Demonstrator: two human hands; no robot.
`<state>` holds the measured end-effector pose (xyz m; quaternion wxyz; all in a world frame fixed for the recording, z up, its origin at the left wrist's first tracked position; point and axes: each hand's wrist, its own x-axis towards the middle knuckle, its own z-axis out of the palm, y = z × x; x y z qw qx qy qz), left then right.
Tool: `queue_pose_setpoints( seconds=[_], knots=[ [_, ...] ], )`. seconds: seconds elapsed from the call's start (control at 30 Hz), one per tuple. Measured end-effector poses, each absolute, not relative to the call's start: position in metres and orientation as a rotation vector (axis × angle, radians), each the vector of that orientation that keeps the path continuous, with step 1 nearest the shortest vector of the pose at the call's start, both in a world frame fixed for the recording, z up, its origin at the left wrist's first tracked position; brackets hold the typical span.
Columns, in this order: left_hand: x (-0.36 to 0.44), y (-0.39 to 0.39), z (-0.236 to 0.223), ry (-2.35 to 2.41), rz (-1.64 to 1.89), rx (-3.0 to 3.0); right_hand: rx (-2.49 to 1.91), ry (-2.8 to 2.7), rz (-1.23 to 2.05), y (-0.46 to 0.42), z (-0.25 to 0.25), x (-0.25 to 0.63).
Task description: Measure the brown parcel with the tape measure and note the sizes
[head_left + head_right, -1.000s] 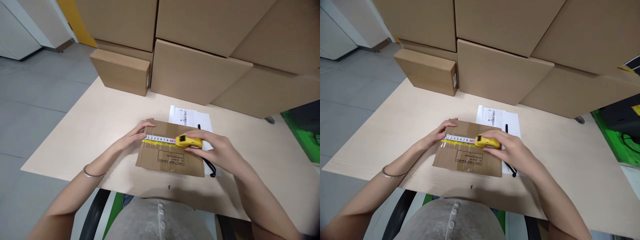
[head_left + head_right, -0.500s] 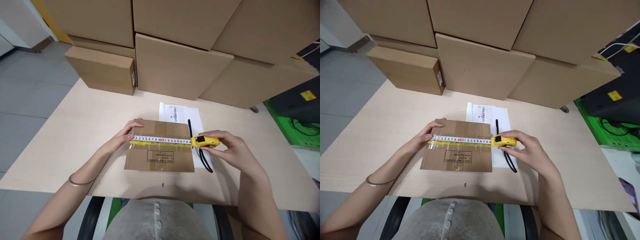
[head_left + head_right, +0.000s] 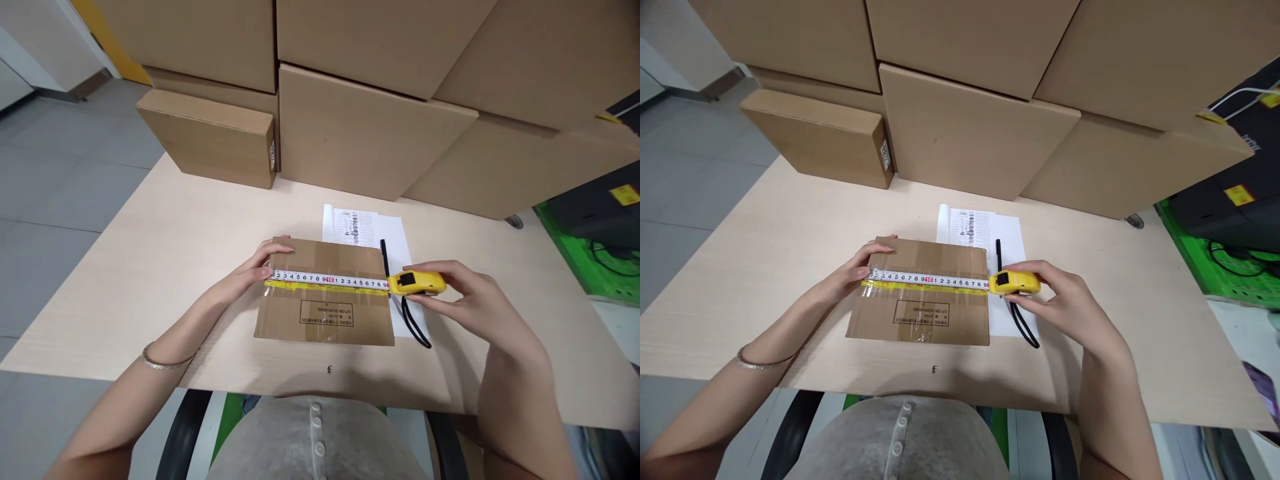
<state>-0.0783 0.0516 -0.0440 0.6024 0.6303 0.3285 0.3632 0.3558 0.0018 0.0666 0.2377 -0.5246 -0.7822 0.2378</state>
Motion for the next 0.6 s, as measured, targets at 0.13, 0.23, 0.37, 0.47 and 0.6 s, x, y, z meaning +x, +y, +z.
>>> queue_pose_setpoints(
  seconds=[0.13,0.23,0.37,0.47,0.6],
  knots=[
    [-0.074,0.050,-0.037,0.769,0.844,1.469,-1.474,-2.196,0.566,0.003,0.089,0.353],
    [-0.072,0.050,-0.034,0.755,0.843,1.494,-1.387,-2.272,0.642,0.011,0.109,0.330],
    [-0.074,0.050,-0.037,0.753,0.850,1.508,-1.251,-2.404,0.846,0.030,0.109,0.270],
    [-0.075,0.052,-0.044,0.766,0.868,1.519,-1.131,-2.479,0.875,0.042,0.094,0.223],
    [-0.075,0.051,-0.049,0.758,0.904,1.523,-0.986,-2.454,0.854,0.045,0.083,0.185]
  ],
)
